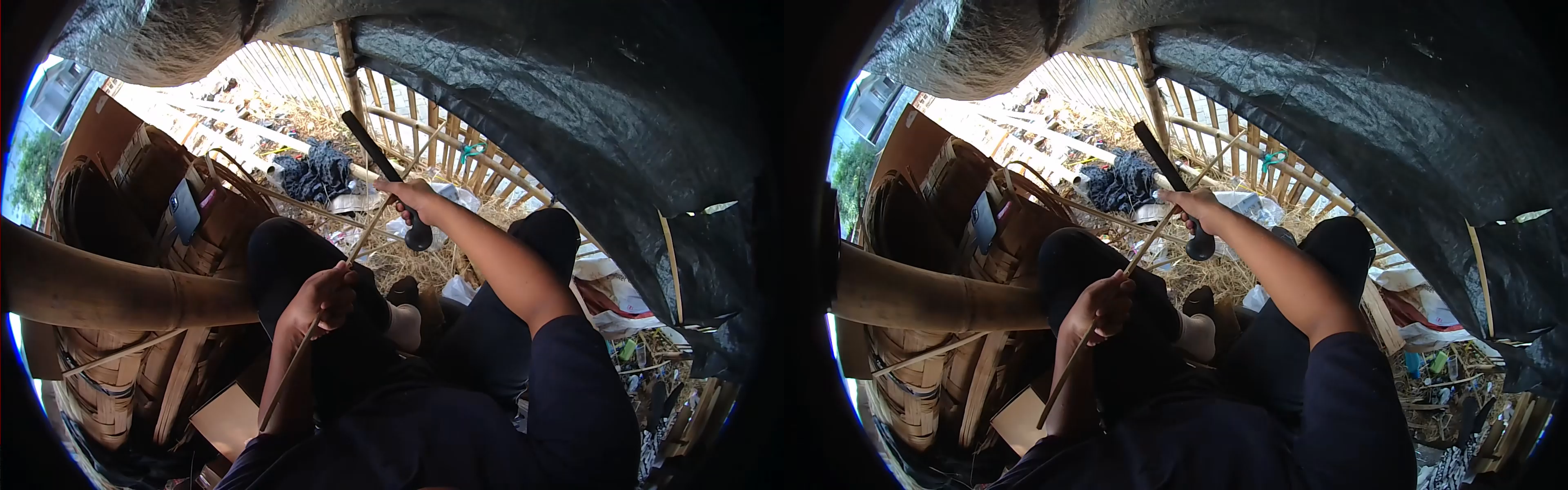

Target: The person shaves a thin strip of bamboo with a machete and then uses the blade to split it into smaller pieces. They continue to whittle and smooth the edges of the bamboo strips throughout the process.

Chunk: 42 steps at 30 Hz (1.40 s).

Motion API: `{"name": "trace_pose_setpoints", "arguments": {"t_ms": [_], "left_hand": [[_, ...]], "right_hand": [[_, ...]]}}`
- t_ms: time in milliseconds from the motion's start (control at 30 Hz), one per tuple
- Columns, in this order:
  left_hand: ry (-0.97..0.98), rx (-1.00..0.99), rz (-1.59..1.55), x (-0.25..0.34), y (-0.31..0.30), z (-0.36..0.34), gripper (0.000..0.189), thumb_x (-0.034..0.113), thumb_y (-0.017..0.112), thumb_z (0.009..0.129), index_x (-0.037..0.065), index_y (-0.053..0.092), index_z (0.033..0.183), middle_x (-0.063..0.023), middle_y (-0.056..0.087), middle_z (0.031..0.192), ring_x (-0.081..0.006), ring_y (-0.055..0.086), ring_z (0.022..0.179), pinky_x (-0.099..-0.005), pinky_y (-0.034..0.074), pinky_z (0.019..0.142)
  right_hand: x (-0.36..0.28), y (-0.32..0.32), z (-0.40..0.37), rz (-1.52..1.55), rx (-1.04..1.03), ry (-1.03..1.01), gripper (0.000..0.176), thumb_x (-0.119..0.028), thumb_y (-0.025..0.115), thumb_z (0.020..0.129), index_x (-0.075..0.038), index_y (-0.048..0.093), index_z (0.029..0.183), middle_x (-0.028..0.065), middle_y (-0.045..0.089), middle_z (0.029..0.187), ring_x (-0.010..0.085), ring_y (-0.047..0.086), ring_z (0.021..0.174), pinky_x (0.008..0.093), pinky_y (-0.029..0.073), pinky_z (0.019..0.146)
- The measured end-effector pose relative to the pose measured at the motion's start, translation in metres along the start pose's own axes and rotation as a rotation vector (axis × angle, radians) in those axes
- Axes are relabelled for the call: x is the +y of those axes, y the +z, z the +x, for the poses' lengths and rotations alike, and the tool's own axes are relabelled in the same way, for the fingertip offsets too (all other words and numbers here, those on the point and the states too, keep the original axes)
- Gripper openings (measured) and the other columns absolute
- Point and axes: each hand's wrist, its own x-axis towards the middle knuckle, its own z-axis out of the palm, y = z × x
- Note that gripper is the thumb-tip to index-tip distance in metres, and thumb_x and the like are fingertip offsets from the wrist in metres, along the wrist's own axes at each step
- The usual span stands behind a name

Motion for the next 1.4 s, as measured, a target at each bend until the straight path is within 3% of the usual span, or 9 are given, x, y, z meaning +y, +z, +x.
{"name": "trace_pose_setpoints", "arguments": {"t_ms": [67,200,367,500,633,700,733,1300,1400], "left_hand": [[-0.018,0.026,-0.007,0.005,0.0,0.003,0.033,0.036,0.037,0.102,0.011,0.047,0.083,0.0052,0.032,0.047,-0.0052,0.026,0.032,-0.0193,0.024,0.026],[-0.063,-0.01,0.057,0.014,-0.023,0.033,0.032,0.035,0.039,0.102,0.007,0.051,0.092,0.003,0.037,0.051,-0.0063,0.031,0.034,-0.0203,0.027,0.028],[-0.104,0.004,0.397,0.028,-0.008,0.055,0.034,0.033,0.041,0.101,0.002,0.054,0.103,-0.0002,0.044,0.057,-0.0108,0.04,0.038,-0.0231,0.035,0.033],[-0.107,0.205,0.624,0.035,0.009,0.092,0.033,0.029,0.04,0.1,-0.001,0.053,0.104,-0.0021,0.052,0.065,-0.0128,0.049,0.051,-0.0235,0.042,0.042],[-0.161,0.087,0.176,0.044,-0.001,0.122,0.022,0.021,0.038,0.1,0.003,0.051,0.1,0.0001,0.051,0.069,-0.0078,0.043,0.045,-0.0192,0.039,0.035],[-0.181,-0.182,0.03,0.047,-0.012,0.127,0.02,0.018,0.037,0.1,0.003,0.05,0.1,0.002,0.046,0.067,-0.0036,0.038,0.042,-0.0146,0.031,0.029],[-0.124,0.014,0.03,0.043,0.015,0.111,0.018,0.016,0.036,0.1,0.003,0.049,0.099,0.0039,0.04,0.063,-0.0019,0.033,0.038,-0.0145,0.027,0.025],[-0.039,-0.081,-0.276,0.032,0.01,0.091,0.016,0.014,0.036,0.099,0.003,0.047,0.097,0.0067,0.036,0.06,-0.0017,0.03,0.039,-0.0146,0.025,0.026],[-0.025,0.065,-0.224,0.029,0.014,0.101,0.022,0.018,0.034,0.101,0.004,0.049,0.094,0.0071,0.038,0.059,-0.0019,0.026,0.031,-0.0157,0.026,0.021]], "right_hand": [[0.011,0.005,0.016,0.151,0.06,0.031,0.03,-0.029,0.075,0.075,-0.006,0.057,0.07,0.0009,0.047,0.056,0.0109,0.043,0.041,0.0273,0.037,0.038],[0.037,0.0,0.058,0.25,0.118,-0.031,0.021,-0.017,0.069,0.075,-0.004,0.056,0.065,0.0041,0.05,0.057,0.0145,0.046,0.042,0.0312,0.04,0.038],[0.054,-0.015,0.097,0.275,0.145,-0.056,0.018,-0.015,0.066,0.077,-0.002,0.058,0.067,0.008,0.052,0.058,0.018,0.049,0.043,0.0347,0.042,0.04],[0.035,-0.018,0.065,0.321,0.184,-0.062,0.019,-0.015,0.067,0.077,-0.001,0.059,0.067,0.0077,0.054,0.061,0.0178,0.05,0.045,0.0341,0.042,0.041],[0.03,-0.027,0.059,0.312,0.253,-0.041,0.021,-0.017,0.07,0.076,0.0,0.061,0.067,0.0073,0.056,0.062,0.0172,0.051,0.046,0.0333,0.042,0.041],[0.03,-0.031,0.056,0.305,0.249,-0.041,0.021,-0.017,0.071,0.075,0.0,0.061,0.067,0.0072,0.056,0.061,0.017,0.051,0.046,0.0334,0.041,0.04],[0.029,-0.033,0.054,0.3,0.24,-0.045,0.022,-0.018,0.072,0.074,-0.001,0.061,0.067,0.0072,0.056,0.061,0.0169,0.051,0.045,0.0335,0.041,0.04],[0.017,-0.019,0.043,0.048,0.188,-0.079,0.027,-0.023,0.073,0.077,-0.003,0.059,0.064,0.0044,0.052,0.054,0.0148,0.049,0.042,0.0325,0.041,0.039],[0.022,-0.022,0.057,0.054,0.196,-0.053,0.028,-0.024,0.073,0.076,-0.003,0.059,0.065,0.0042,0.052,0.055,0.015,0.05,0.041,0.0323,0.041,0.038]]}}
